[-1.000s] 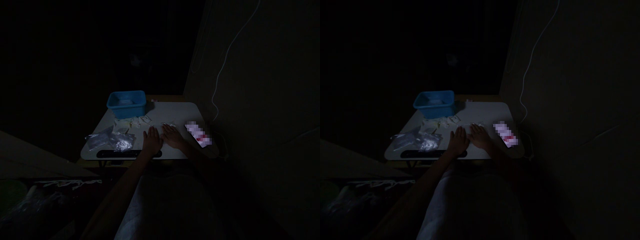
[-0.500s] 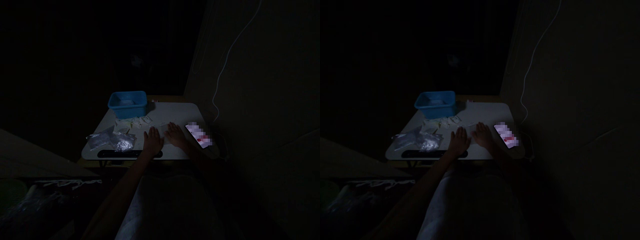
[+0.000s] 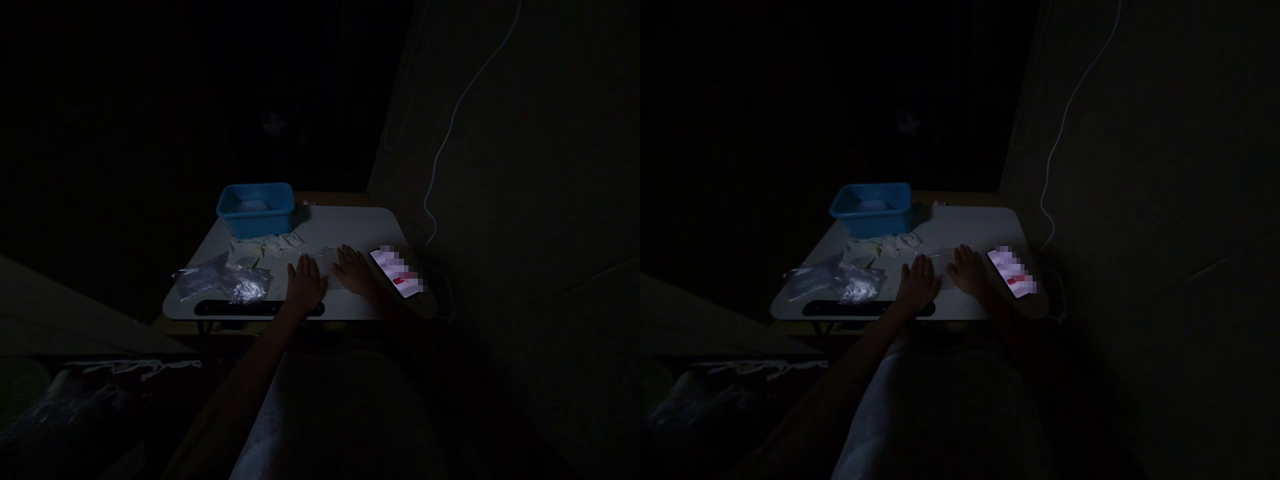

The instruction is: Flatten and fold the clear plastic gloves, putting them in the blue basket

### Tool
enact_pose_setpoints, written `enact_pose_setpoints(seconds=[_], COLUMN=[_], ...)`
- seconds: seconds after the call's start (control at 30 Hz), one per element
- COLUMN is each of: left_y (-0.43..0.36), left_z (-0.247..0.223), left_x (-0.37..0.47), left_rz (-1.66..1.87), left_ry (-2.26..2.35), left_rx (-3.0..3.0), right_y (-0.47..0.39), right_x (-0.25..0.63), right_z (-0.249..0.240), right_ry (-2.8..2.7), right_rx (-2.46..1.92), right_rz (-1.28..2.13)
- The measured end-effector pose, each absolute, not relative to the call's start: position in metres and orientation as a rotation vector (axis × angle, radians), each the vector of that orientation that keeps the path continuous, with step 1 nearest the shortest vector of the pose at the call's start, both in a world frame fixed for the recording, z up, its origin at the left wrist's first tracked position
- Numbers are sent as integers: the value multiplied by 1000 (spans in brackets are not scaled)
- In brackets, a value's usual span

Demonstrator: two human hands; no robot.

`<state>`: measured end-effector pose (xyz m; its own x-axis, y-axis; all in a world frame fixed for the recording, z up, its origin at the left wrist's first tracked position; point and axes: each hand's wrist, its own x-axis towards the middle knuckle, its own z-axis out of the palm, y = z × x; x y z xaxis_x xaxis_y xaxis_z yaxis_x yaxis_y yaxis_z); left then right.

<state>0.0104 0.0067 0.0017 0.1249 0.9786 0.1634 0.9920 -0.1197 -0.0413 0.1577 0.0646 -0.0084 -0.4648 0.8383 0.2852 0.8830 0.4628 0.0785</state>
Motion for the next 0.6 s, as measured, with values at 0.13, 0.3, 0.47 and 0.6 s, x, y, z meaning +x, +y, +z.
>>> enact_pose_setpoints(seconds=[0.13,0.3,0.47,0.6], left_y=[7,7,7,7], left_z=[1,0,1,2], left_x=[10,10,10,9], left_rz=[-150,-164,-149,-147], left_ry=[-1993,-1983,-1987,-1988], left_rx=[-2246,-2239,-2250,-2251], right_y=[65,61,53,54], right_x=[160,164,169,169], right_z=[-7,-4,-4,-8], right_ry=[-2503,-2454,-2514,-2542], right_rx=[-1457,-1389,-1387,-1458], right_rz=[-280,-241,-188,-187])
